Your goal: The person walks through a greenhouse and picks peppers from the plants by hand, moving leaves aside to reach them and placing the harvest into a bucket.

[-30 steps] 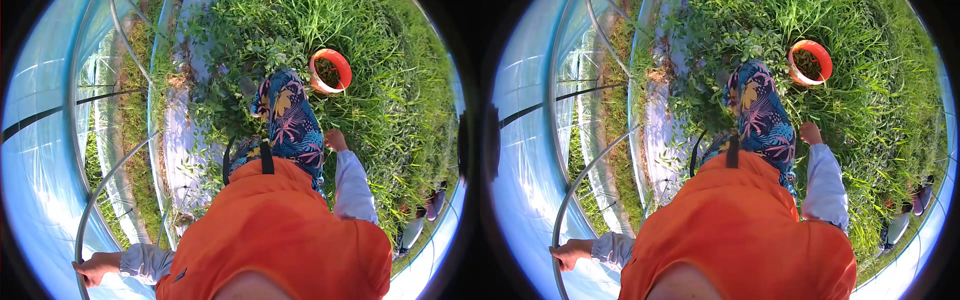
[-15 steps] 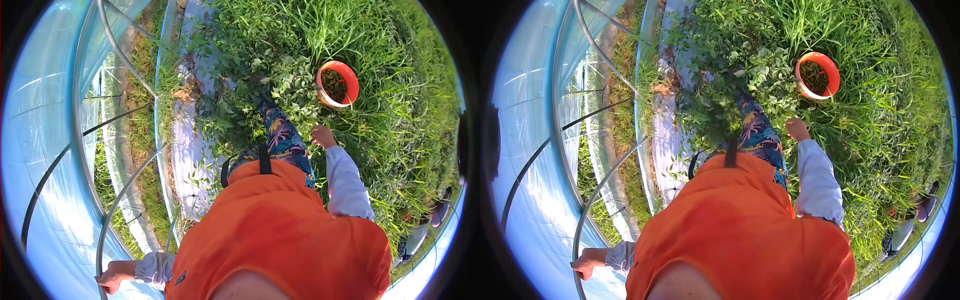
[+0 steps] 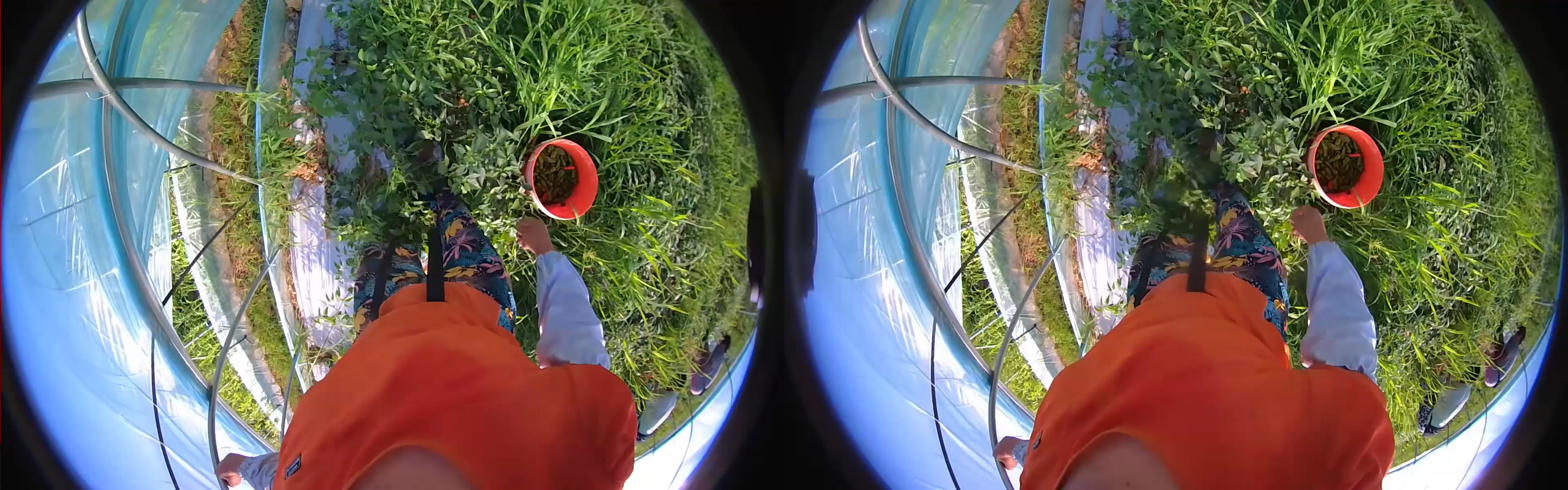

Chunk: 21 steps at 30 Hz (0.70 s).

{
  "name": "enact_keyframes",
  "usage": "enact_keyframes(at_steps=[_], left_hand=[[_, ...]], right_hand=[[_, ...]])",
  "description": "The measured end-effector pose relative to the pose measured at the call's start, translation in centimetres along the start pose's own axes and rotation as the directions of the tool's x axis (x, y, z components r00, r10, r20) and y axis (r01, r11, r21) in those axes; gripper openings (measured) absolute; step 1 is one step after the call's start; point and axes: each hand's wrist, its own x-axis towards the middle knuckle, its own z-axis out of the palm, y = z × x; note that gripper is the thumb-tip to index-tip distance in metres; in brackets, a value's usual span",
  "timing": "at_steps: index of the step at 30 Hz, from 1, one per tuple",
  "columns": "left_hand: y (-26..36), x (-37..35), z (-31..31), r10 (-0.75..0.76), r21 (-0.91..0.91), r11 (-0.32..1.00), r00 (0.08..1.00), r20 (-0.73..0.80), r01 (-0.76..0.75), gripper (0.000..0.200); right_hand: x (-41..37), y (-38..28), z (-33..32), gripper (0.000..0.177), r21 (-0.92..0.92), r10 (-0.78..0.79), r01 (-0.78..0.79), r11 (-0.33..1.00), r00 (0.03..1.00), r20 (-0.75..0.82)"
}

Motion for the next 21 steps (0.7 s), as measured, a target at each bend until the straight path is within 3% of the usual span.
enact_keyframes(at_steps=[1, 3, 4, 7, 10, 12, 13, 14, 15, 16, 18, 19, 21], left_hand=[[-0.9, 0.5, -0.6, -0.057, 0.043, 0.998, 0.998, 0.016, 0.056, 0.025], [-1.9, 1.1, -1.6, -0.176, 0.159, 0.974, 0.982, 0.073, 0.163, 0.022], [-2.7, 1.5, -2.1, -0.251, 0.228, 0.948, 0.962, 0.104, 0.222, 0.021], [-6.1, 2.9, -3.5, -0.501, 0.527, 0.785, 0.835, 0.229, 0.326, 0.017], [-10.4, 2.5, -4.5, -0.737, 0.784, 0.562, 0.589, 0.332, 0.262, 0.013], [-13.5, 0.3, -4.8, -0.87, 0.881, 0.442, 0.323, 0.373, 0.172, 0.01], [-15.3, -3.6, -5.0, -0.927, 0.935, 0.344, 0.187, 0.324, 0.089, 0.003], [-14.7, -12.2, -6.1, -0.865, 0.936, 0.346, 0.407, 0.292, 0.065, 0.008], [-13.0, -19.8, -6.4, -0.934, 0.967, 0.241, 0.251, 0.255, -0.083, 0.013], [-15.7, -22.6, -5.6, -0.954, 0.913, 0.299, -0.066, 0.292, -0.277, 0.019], [-10.5, -37.5, -6.0, -0.874, 0.605, 0.475, -0.26, 0.411, -0.639, 0.029], [-10.3, -42.4, -5.3, -0.821, 0.476, 0.569, -0.428, 0.378, -0.67, 0.031], [-8.4, -52.3, -4.4, -0.692, 0.402, 0.72, -0.632, 0.348, -0.566, 0.026]], right_hand=[[0.2, -3.0, 0.0, 0.011, -0.01, -0.055, 0.055, 0.998, 0.998, -0.017], [2.7, -6.6, -0.6, 0.016, 0.159, -0.015, 0.004, 0.987, 0.997, 0.071], [0.6, -11.4, 0.3, 0.019, 0.037, -0.014, 0.017, 0.999, 0.997, -0.072], [1.3, -14.0, 0.3, 0.022, 0.105, -0.053, 0.066, 0.992, 0.992, -0.116], [1.8, -13.5, 0.9, 0.023, 0.117, -0.04, 0.053, 0.992, 0.993, -0.109], [2.5, -12.0, 1.3, 0.023, 0.109, -0.011, 0.018, 0.994, 0.997, -0.071], [2.4, -11.7, 1.6, 0.023, 0.118, 0.0, 0.005, 0.993, 0.999, -0.047], [2.2, -11.1, 1.9, 0.023, 0.125, 0.012, -0.009, 0.992, 1.0, -0.023], [2.2, -10.7, 2.2, 0.023, 0.133, 0.019, -0.019, 0.991, 1.0, -0.001], [2.3, -10.2, 2.7, 0.022, 0.106, 0.001, 0.004, 0.994, 0.999, -0.043], [3.1, -9.5, 3.0, 0.023, 0.115, 0.03, -0.029, 0.993, 0.999, -0.013], [3.8, -9.4, 3.3, 0.023, 0.117, 0.043, -0.043, 0.992, 0.999, 0.002], [4.7, -10.3, 4.1, 0.024, 0.196, 0.075, -0.066, 0.978, 0.996, -0.039]])
